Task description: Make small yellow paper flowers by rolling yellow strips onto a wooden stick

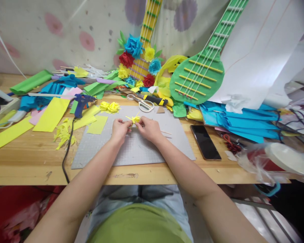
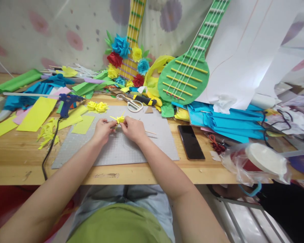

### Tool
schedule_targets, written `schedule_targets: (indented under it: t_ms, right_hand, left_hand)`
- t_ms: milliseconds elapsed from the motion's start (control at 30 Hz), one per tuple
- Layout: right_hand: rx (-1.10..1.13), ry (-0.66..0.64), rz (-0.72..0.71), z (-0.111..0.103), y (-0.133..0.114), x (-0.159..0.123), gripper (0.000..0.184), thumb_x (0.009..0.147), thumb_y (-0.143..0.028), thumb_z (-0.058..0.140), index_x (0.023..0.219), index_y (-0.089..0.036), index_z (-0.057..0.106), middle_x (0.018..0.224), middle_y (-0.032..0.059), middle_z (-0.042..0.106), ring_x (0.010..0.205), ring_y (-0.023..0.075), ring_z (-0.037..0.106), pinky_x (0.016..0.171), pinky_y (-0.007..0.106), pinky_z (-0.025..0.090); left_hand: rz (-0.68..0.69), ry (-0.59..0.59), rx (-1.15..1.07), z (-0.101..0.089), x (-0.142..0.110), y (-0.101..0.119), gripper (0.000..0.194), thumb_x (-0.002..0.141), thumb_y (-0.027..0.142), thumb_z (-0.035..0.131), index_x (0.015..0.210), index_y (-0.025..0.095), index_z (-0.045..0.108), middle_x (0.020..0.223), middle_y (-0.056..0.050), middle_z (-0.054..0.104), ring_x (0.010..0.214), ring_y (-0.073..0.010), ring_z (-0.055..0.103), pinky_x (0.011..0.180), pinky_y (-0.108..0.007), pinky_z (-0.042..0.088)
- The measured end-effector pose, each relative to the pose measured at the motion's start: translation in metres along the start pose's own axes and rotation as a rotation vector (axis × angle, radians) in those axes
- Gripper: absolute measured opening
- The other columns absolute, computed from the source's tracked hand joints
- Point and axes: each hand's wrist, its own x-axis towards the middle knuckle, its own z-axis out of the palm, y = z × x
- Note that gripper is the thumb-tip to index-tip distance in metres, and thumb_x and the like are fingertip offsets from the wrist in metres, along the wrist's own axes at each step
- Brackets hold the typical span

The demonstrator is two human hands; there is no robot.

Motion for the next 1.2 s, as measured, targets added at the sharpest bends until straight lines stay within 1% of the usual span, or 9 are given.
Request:
schedule_targets:
  t_ms: [167, 333, 433, 533, 633, 700, 900, 1067, 1200]
  right_hand:
    - [-0.020, -0.020, 0.042, -0.002, -0.004, 0.000, 0.017, 0.081, -0.035, 0.045, 0.079, -0.023, 0.056, 0.077, -0.0017, 0.064, 0.069, 0.0131, 0.057, 0.058, 0.023, 0.032]
    - [-0.008, -0.031, 0.088, -0.001, -0.002, 0.001, 0.019, 0.081, -0.040, 0.046, 0.077, -0.024, 0.056, 0.074, -0.0033, 0.064, 0.067, 0.0130, 0.056, 0.057, 0.023, 0.032]
    - [-0.030, 0.037, 0.025, -0.003, 0.001, 0.000, 0.021, 0.082, -0.041, 0.045, 0.080, -0.023, 0.056, 0.078, -0.0014, 0.064, 0.073, 0.0138, 0.056, 0.060, 0.024, 0.033]
    - [-0.041, 0.096, -0.085, -0.004, 0.003, -0.001, 0.021, 0.084, -0.038, 0.043, 0.089, -0.022, 0.056, 0.091, 0.0020, 0.061, 0.085, 0.0144, 0.054, 0.065, 0.023, 0.034]
    - [-0.048, 0.103, -0.146, -0.003, 0.003, -0.003, 0.024, 0.087, -0.035, 0.038, 0.095, -0.023, 0.057, 0.104, 0.0037, 0.056, 0.092, 0.0140, 0.051, 0.068, 0.023, 0.034]
    - [-0.053, 0.097, -0.166, 0.000, 0.002, -0.003, 0.026, 0.088, -0.035, 0.035, 0.095, -0.024, 0.057, 0.107, 0.0037, 0.054, 0.092, 0.0137, 0.050, 0.070, 0.023, 0.034]
    - [-0.067, 0.114, -0.201, 0.008, 0.000, 0.000, 0.028, 0.089, -0.032, 0.032, 0.093, -0.020, 0.057, 0.102, 0.0053, 0.055, 0.092, 0.0137, 0.049, 0.074, 0.024, 0.034]
    - [-0.107, 0.139, -0.220, 0.010, 0.001, 0.002, 0.023, 0.087, -0.029, 0.036, 0.088, -0.018, 0.057, 0.095, 0.0060, 0.056, 0.086, 0.0145, 0.049, 0.068, 0.025, 0.035]
    - [-0.144, 0.188, -0.251, 0.012, 0.001, 0.003, 0.020, 0.086, -0.026, 0.038, 0.083, -0.018, 0.056, 0.091, 0.0054, 0.056, 0.081, 0.0144, 0.050, 0.063, 0.025, 0.034]
  left_hand:
    - [0.003, -0.045, -0.028, -0.001, 0.002, -0.001, 0.041, 0.048, 0.012, 0.061, 0.069, 0.020, 0.027, 0.053, 0.007, 0.047, 0.048, -0.0065, 0.048, 0.046, -0.018, 0.038]
    - [-0.008, -0.041, -0.013, -0.001, 0.003, 0.000, 0.038, 0.047, 0.014, 0.062, 0.066, 0.020, 0.029, 0.053, 0.006, 0.047, 0.049, -0.0082, 0.048, 0.044, -0.019, 0.035]
    - [0.005, -0.007, 0.010, 0.000, 0.003, 0.000, 0.037, 0.048, 0.018, 0.064, 0.067, 0.020, 0.032, 0.056, 0.004, 0.050, 0.051, -0.0095, 0.049, 0.040, -0.018, 0.031]
    - [0.039, 0.048, 0.027, -0.001, 0.004, -0.001, 0.038, 0.049, 0.020, 0.064, 0.070, 0.020, 0.033, 0.057, 0.004, 0.050, 0.052, -0.0095, 0.049, 0.037, -0.017, 0.027]
    - [0.038, 0.073, 0.027, -0.001, 0.005, -0.002, 0.039, 0.050, 0.021, 0.063, 0.073, 0.020, 0.032, 0.058, 0.004, 0.050, 0.049, -0.0085, 0.048, 0.036, -0.017, 0.025]
    - [0.029, 0.075, 0.029, 0.000, 0.005, -0.003, 0.040, 0.050, 0.022, 0.063, 0.073, 0.020, 0.031, 0.058, 0.004, 0.049, 0.048, -0.0080, 0.047, 0.037, -0.017, 0.024]
    - [0.044, 0.059, 0.052, 0.002, 0.004, -0.004, 0.041, 0.050, 0.024, 0.064, 0.071, 0.021, 0.029, 0.056, 0.004, 0.049, 0.046, -0.0078, 0.046, 0.037, -0.017, 0.022]
    - [0.058, 0.053, 0.058, 0.003, 0.003, -0.003, 0.040, 0.050, 0.024, 0.063, 0.067, 0.021, 0.028, 0.051, 0.005, 0.046, 0.045, -0.0073, 0.044, 0.037, -0.017, 0.022]
    - [0.061, 0.053, 0.064, 0.003, 0.002, -0.004, 0.038, 0.051, 0.024, 0.062, 0.068, 0.021, 0.029, 0.051, 0.006, 0.045, 0.045, -0.0073, 0.044, 0.037, -0.017, 0.023]
